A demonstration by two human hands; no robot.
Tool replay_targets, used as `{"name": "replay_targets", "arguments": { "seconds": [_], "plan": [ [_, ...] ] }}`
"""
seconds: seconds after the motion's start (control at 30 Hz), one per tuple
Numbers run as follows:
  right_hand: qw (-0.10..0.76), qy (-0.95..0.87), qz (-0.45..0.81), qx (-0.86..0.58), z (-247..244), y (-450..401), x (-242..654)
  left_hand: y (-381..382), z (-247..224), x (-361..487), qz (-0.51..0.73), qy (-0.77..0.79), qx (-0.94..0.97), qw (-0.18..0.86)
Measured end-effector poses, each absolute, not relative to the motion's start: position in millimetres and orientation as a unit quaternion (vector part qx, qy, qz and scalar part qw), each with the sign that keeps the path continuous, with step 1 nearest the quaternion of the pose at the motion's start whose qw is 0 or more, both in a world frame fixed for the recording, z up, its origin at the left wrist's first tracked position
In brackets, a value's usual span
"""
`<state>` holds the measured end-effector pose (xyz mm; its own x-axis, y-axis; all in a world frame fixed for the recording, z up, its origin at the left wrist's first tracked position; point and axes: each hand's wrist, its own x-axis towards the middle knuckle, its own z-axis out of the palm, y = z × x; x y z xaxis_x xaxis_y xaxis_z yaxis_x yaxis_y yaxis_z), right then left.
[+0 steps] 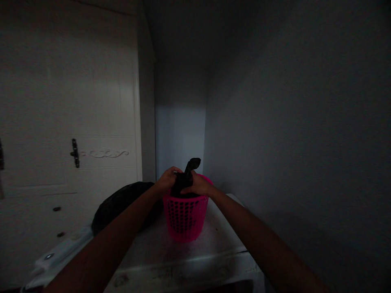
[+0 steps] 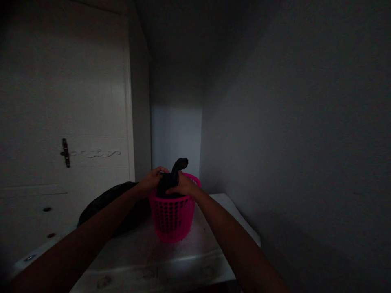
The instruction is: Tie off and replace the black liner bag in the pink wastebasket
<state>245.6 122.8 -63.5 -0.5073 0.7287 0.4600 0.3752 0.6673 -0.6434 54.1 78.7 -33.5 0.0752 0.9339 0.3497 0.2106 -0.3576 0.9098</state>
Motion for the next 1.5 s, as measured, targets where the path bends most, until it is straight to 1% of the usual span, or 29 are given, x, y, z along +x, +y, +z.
{"name": "replay_targets", "arguments": {
  "seconds": [0.1, 0.17, 0.23, 0.33, 0.37, 0.4, 0.47, 0.53, 0.6, 0.73, 0.83, 0.9, 0.97, 1.13, 1.2, 1.3, 1.37, 1.43, 1.5],
  "plan": [
    [0.372, -0.83, 0.174, -0.377, -59, 116, 241, 75, -28, 59, 0.547, 0.424, 0.607, 0.391],
    [0.378, -0.816, 0.128, -0.418, -53, 112, 239, 76, -25, 62, 0.542, 0.414, 0.627, 0.377],
    [0.387, -0.816, 0.095, -0.419, -48, 108, 239, 76, -25, 62, 0.513, 0.432, 0.684, 0.288],
    [0.387, -0.844, 0.06, -0.367, -42, 106, 247, 77, -27, 57, 0.426, 0.479, 0.763, 0.083],
    [0.379, -0.855, 0.045, -0.351, -42, 106, 252, 78, -28, 53, 0.397, 0.496, 0.772, 0.03],
    [0.366, -0.865, 0.028, -0.343, -42, 107, 258, 78, -29, 47, 0.374, 0.514, 0.772, -0.007],
    [0.335, -0.872, 0.004, -0.358, -43, 108, 272, 78, -31, 35, 0.348, 0.556, 0.754, -0.039],
    [0.316, -0.864, 0.002, -0.392, -43, 108, 283, 79, -32, 25, 0.348, 0.593, 0.725, -0.04],
    [0.326, -0.857, 0.009, -0.399, -43, 105, 287, 79, -34, 23, 0.371, 0.592, 0.715, -0.012],
    [0.353, -0.866, -0.005, -0.354, -42, 96, 272, 72, -40, 41, 0.426, 0.46, 0.771, 0.113],
    [0.335, -0.869, -0.01, -0.363, -41, 91, 259, 64, -41, 57, 0.428, 0.39, 0.8, 0.155],
    [0.318, -0.871, -0.01, -0.374, -40, 90, 258, 62, -40, 59, 0.423, 0.385, 0.807, 0.146],
    [0.297, -0.871, -0.025, -0.389, -40, 89, 264, 63, -38, 53, 0.403, 0.415, 0.808, 0.113],
    [0.262, -0.826, -0.069, -0.495, -46, 89, 286, 67, -36, 32, 0.32, 0.559, 0.765, 0.015],
    [0.28, -0.822, -0.068, -0.491, -50, 87, 285, 64, -36, 35, 0.32, 0.586, 0.744, -0.015],
    [0.325, -0.863, -0.043, -0.384, -53, 81, 273, 59, -34, 49, 0.347, 0.571, 0.743, -0.034],
    [0.338, -0.877, -0.023, -0.342, -52, 78, 268, 55, -30, 56, 0.357, 0.555, 0.751, -0.04],
    [0.344, -0.866, -0.018, -0.362, -52, 79, 272, 54, -26, 53, 0.372, 0.564, 0.736, -0.044],
    [0.356, -0.845, -0.017, -0.398, -54, 86, 284, 56, -23, 43, 0.413, 0.594, 0.69, -0.021]
  ]
}}
